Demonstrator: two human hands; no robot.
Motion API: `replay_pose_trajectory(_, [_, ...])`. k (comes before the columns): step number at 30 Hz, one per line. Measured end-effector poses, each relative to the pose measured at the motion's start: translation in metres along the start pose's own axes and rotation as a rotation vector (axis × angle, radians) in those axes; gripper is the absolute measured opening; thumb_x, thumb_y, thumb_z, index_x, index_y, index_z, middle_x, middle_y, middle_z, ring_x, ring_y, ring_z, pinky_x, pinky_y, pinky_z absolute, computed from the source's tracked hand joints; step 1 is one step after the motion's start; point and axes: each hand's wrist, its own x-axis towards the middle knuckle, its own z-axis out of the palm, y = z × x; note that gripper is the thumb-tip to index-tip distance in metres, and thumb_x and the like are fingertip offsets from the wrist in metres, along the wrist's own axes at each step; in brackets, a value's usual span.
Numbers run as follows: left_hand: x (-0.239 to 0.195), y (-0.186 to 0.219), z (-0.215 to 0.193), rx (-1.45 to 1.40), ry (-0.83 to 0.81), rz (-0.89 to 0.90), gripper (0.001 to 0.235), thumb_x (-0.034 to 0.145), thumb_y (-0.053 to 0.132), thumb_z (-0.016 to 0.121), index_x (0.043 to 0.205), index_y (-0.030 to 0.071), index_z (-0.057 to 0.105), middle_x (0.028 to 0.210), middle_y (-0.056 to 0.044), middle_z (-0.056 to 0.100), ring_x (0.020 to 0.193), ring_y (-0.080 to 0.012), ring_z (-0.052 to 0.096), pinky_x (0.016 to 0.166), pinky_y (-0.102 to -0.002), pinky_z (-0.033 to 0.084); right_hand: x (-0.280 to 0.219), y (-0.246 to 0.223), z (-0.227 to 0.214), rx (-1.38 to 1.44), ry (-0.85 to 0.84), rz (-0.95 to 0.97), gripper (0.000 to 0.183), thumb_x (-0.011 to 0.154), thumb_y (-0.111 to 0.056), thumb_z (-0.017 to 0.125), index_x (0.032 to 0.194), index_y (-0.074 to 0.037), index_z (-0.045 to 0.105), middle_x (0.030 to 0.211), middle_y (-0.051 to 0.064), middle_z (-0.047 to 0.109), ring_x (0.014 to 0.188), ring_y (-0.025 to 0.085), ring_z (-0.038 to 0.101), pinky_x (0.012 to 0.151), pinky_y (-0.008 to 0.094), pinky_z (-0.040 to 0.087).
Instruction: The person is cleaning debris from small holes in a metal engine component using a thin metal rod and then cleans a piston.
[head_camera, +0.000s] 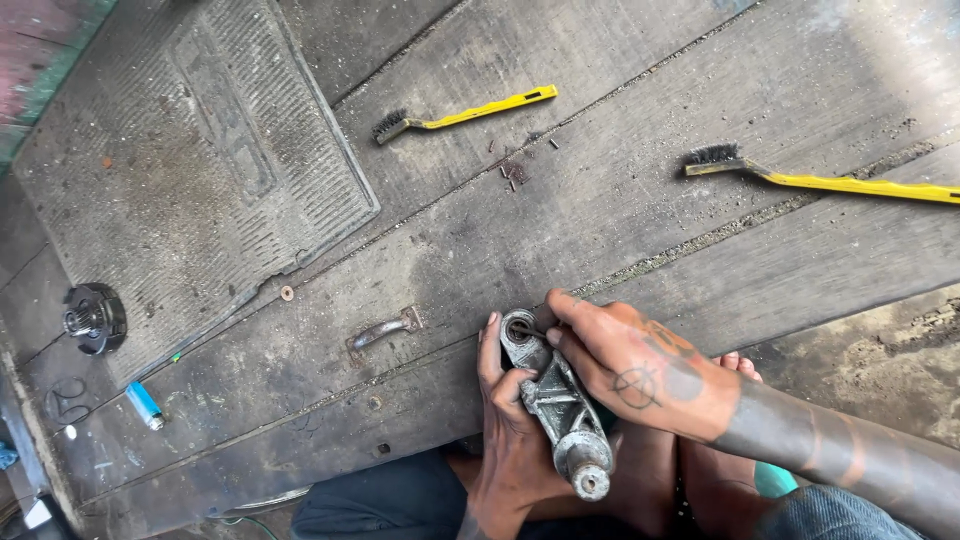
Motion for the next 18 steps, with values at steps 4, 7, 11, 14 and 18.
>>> replay_pose_trajectory(4, [-0.003,-0.003,-0.001,0.009,0.016,-0.006,0.083,0.078,0.051,0.076,0.125,0.004,0.027,0.155,-0.045,0.016,0.15,-0.0591,0.029,0.121,-0.066,0.034,-0.007,-0.002,-0.002,-0.008,-0.018,0.089,0.015,0.107,-0.033,0.047,0.102,-0.02,0.049,0.057,0.006,0.053,0.047,0.025,0.048,0.055,0.042,0.041])
replay_pose_trajectory(7, [-0.005,-0.007,0.0,-0.022,-0.019,0.001,0.081,0.082,0.055,0.07,0.129,0.005,0.026,0.156,-0.045,0.014,0.151,-0.0606,0.025,0.121,-0.068,0.033,-0.01,-0.002,0.0,-0.009,0.007,0.083,0.015,0.107,-0.033,0.046,0.102,-0.019,0.048,0.059,0.006,0.057,0.05,0.027,0.051,0.059,0.042,0.044])
replay_pose_trajectory(11, [-0.008,-0.01,0.0,-0.023,-0.014,-0.006,0.082,0.082,0.056,0.069,0.128,0.004,0.026,0.155,-0.049,0.011,0.152,-0.0612,0.022,0.122,-0.067,0.031,-0.012,0.003,0.011,-0.13,0.039,0.074,0.02,0.107,-0.04,0.043,0.11,-0.021,0.049,0.079,0.011,0.063,0.068,0.034,0.064,0.076,0.042,0.049])
replay_pose_trajectory(14, [-0.004,-0.006,-0.001,-0.037,-0.017,-0.017,0.081,0.084,0.06,0.066,0.127,0.003,0.027,0.156,-0.047,0.009,0.154,-0.0571,0.018,0.124,-0.067,0.03,-0.01,0.019,0.027,-0.262,0.16,-0.055,0.027,0.105,-0.034,0.045,0.126,-0.017,0.049,0.074,0.014,0.064,0.06,0.04,0.063,0.063,0.05,0.046])
replay_pose_trajectory(18, [-0.006,-0.007,0.0,-0.005,0.005,-0.016,0.077,0.085,0.054,0.066,0.127,0.001,0.028,0.155,-0.048,0.012,0.15,-0.059,0.031,0.12,-0.064,0.037,-0.01,0.009,0.023,-0.231,0.135,0.022,0.025,0.105,-0.036,0.045,0.124,-0.02,0.049,0.077,0.013,0.065,0.067,0.038,0.065,0.069,0.047,0.048])
